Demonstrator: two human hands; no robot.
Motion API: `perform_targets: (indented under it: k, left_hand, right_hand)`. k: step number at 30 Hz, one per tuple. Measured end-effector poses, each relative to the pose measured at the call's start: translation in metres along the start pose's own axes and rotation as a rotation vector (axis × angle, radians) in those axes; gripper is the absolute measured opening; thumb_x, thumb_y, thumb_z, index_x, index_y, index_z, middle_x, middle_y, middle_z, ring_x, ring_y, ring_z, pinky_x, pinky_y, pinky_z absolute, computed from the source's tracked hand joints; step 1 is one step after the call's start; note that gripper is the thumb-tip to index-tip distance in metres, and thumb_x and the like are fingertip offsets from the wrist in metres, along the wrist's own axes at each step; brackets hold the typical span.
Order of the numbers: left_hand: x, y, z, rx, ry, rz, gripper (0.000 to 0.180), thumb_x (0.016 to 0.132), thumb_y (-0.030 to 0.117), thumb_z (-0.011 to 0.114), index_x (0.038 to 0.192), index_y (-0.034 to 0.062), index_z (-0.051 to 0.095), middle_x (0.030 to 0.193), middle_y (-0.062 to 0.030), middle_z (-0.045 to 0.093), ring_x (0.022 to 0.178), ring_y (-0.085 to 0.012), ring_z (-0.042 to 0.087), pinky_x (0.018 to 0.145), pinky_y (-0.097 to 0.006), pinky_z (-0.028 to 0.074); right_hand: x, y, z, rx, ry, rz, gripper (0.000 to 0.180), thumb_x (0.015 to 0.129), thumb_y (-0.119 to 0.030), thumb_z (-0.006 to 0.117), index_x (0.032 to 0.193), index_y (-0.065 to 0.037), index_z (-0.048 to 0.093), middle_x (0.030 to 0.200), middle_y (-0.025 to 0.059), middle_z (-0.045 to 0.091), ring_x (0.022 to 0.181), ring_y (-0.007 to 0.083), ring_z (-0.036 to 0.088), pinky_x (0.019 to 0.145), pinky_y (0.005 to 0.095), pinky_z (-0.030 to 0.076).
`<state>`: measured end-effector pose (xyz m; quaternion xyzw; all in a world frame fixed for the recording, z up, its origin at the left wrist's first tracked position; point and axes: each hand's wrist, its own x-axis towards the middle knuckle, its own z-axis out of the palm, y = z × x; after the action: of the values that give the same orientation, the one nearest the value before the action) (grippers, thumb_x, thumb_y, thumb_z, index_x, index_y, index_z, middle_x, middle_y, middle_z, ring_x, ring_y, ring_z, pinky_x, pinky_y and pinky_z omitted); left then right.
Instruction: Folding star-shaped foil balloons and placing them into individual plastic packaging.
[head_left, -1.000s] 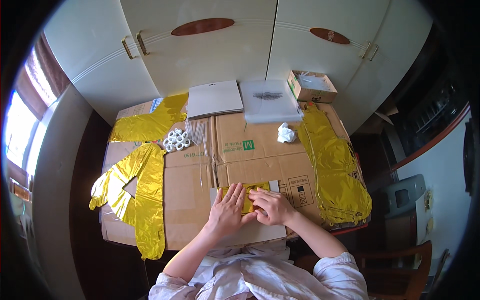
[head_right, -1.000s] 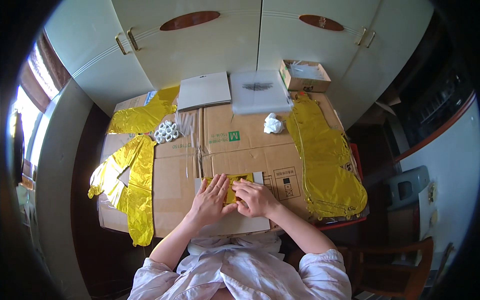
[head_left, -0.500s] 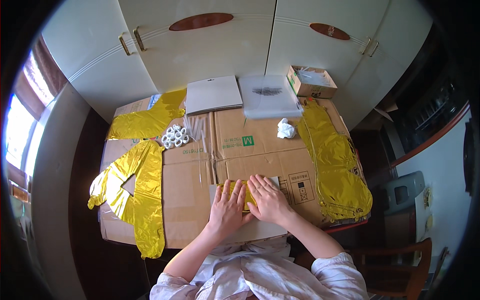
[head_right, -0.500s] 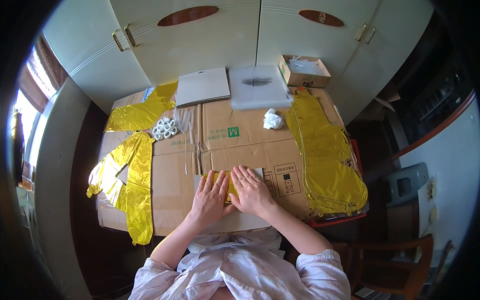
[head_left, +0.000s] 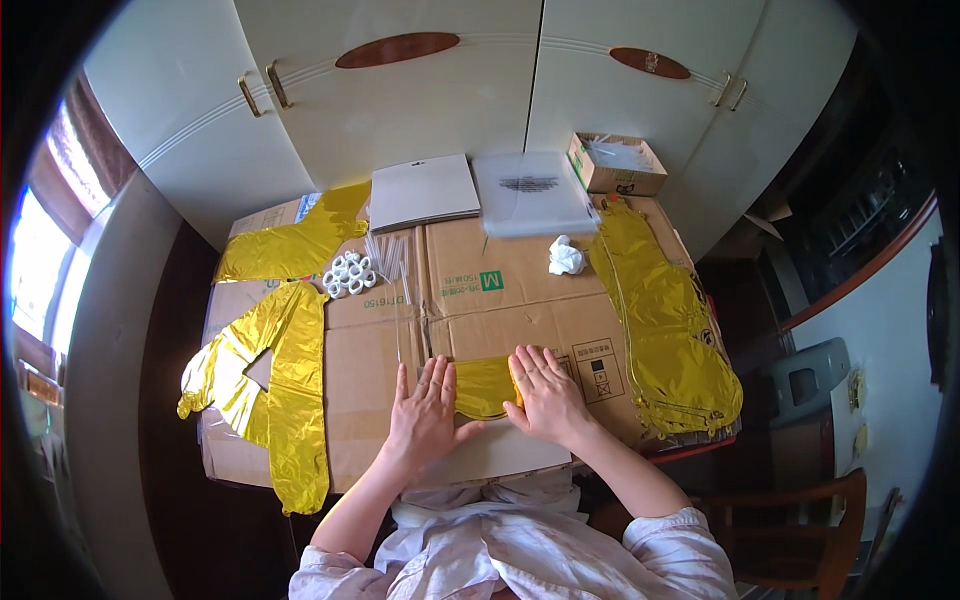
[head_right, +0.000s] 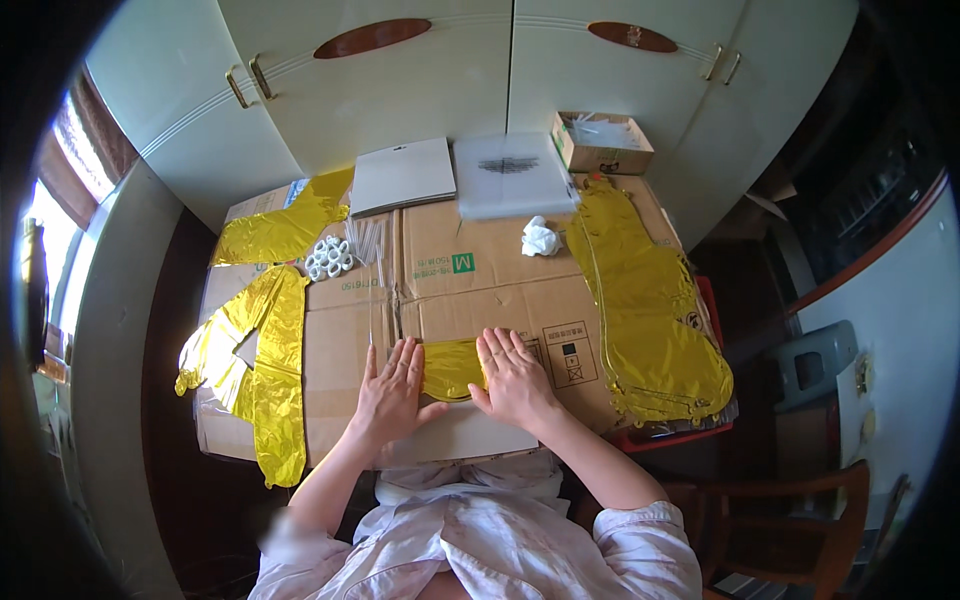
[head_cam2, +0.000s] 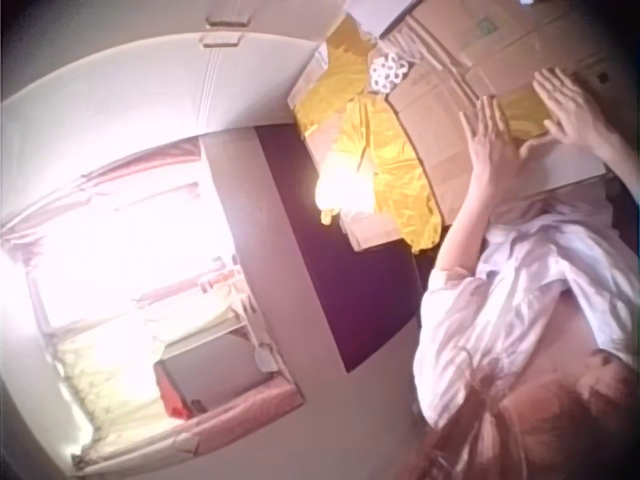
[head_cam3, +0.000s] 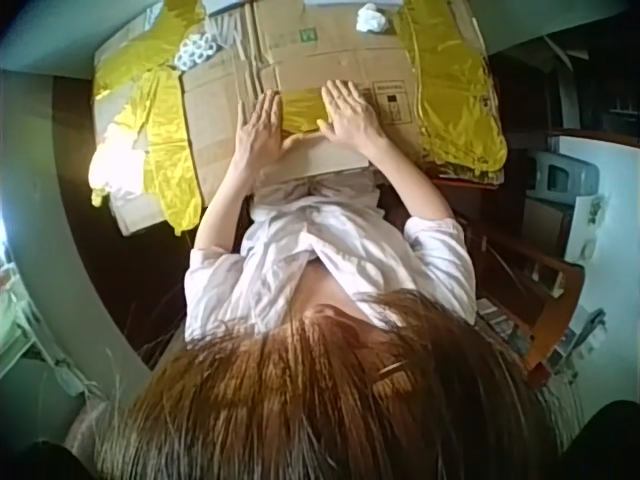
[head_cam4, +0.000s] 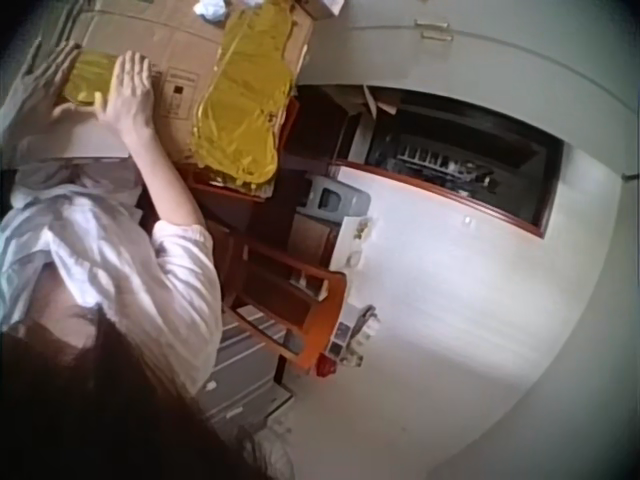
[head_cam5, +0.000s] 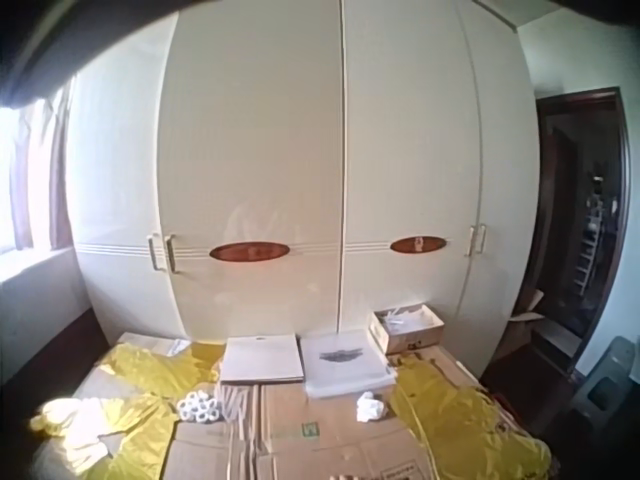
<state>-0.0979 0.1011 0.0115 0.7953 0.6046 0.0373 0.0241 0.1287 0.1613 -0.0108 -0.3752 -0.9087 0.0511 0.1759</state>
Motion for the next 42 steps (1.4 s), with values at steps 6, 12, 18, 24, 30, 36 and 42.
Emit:
perform_targets:
  k: [6, 12, 18, 24, 30, 36, 42]
  left_hand:
    - [0.007, -0.015, -0.017, 0.002, -0.054, -0.021, 0.080, 0.088, 0.060, 0.047, 0.132, -0.0069, 0.048, 0.141, -0.0172, 0.046, 0.138, -0.0283, 0.035, 0.113, -0.060, 0.012]
    - [0.089, -0.003, -0.012, -0.088, 0.062, 0.350, 0.054, 0.095, 0.033, 0.048, 0.143, 0.0090, 0.039, 0.147, -0.0122, 0.039, 0.141, -0.0291, 0.029, 0.115, -0.053, 0.015]
    - [0.105, 0.006, 0.018, -0.190, -0.028, 0.567, 0.059, 0.100, 0.044, 0.033, 0.148, 0.0109, 0.029, 0.153, -0.0063, 0.032, 0.143, -0.0242, 0.023, 0.118, -0.043, 0.014]
    - [0.102, 0.007, 0.020, -0.080, -0.004, 0.568, 0.061, 0.099, 0.051, 0.027, 0.149, 0.0164, 0.028, 0.154, -0.0014, 0.030, 0.144, -0.0249, 0.021, 0.118, -0.047, 0.010]
    - [0.100, 0.010, 0.014, -0.013, 0.007, 0.598, 0.053, 0.100, 0.047, 0.028, 0.149, 0.0265, 0.030, 0.154, 0.0020, 0.030, 0.145, -0.0265, 0.020, 0.117, -0.051, 0.010]
    - [0.101, 0.010, 0.015, -0.057, -0.020, 0.604, 0.053, 0.099, 0.042, 0.030, 0.150, 0.0253, 0.028, 0.153, -0.0005, 0.031, 0.145, -0.0294, 0.018, 0.117, -0.052, 0.008]
    - [0.102, 0.008, 0.015, -0.022, 0.003, 0.620, 0.054, 0.099, 0.045, 0.030, 0.149, 0.0255, 0.029, 0.154, 0.0012, 0.030, 0.145, -0.0270, 0.019, 0.117, -0.052, 0.010]
  right_hand:
    - [-0.001, -0.002, 0.000, -0.053, -0.031, 0.007, 0.069, 0.086, -0.035, 0.056, 0.135, 0.010, 0.041, 0.139, 0.0281, 0.043, 0.134, 0.0373, 0.038, 0.115, 0.0459, 0.023]
    - [0.000, -0.005, -0.002, -0.073, -0.040, 0.015, 0.065, 0.086, -0.034, 0.056, 0.131, 0.011, 0.046, 0.138, 0.0292, 0.044, 0.134, 0.0386, 0.038, 0.115, 0.0462, 0.023]
    - [-0.001, -0.004, -0.002, -0.079, -0.040, 0.015, 0.055, 0.085, -0.032, 0.055, 0.116, 0.013, 0.057, 0.128, 0.0319, 0.051, 0.130, 0.0444, 0.040, 0.114, 0.0495, 0.024]
    - [-0.015, -0.004, -0.004, -0.092, 0.058, -0.015, 0.061, 0.085, -0.043, 0.058, 0.118, 0.008, 0.057, 0.127, 0.0270, 0.053, 0.129, 0.0399, 0.043, 0.111, 0.0546, 0.026]
    - [-0.064, -0.031, -0.046, -0.067, -0.100, -0.272, 0.062, 0.081, -0.049, 0.063, 0.126, -0.008, 0.057, 0.136, 0.0118, 0.050, 0.131, 0.0280, 0.043, 0.111, 0.0539, 0.027]
    - [-0.065, -0.038, -0.039, -0.153, 0.097, -0.460, 0.035, 0.083, -0.029, 0.062, 0.107, -0.006, 0.066, 0.113, 0.0067, 0.065, 0.107, 0.0212, 0.059, 0.099, 0.0395, 0.044]
    - [-0.049, -0.053, -0.044, -0.221, 0.153, -0.442, 0.028, 0.082, -0.018, 0.057, 0.104, -0.003, 0.066, 0.104, 0.0102, 0.066, 0.099, 0.0237, 0.062, 0.093, 0.0382, 0.048]
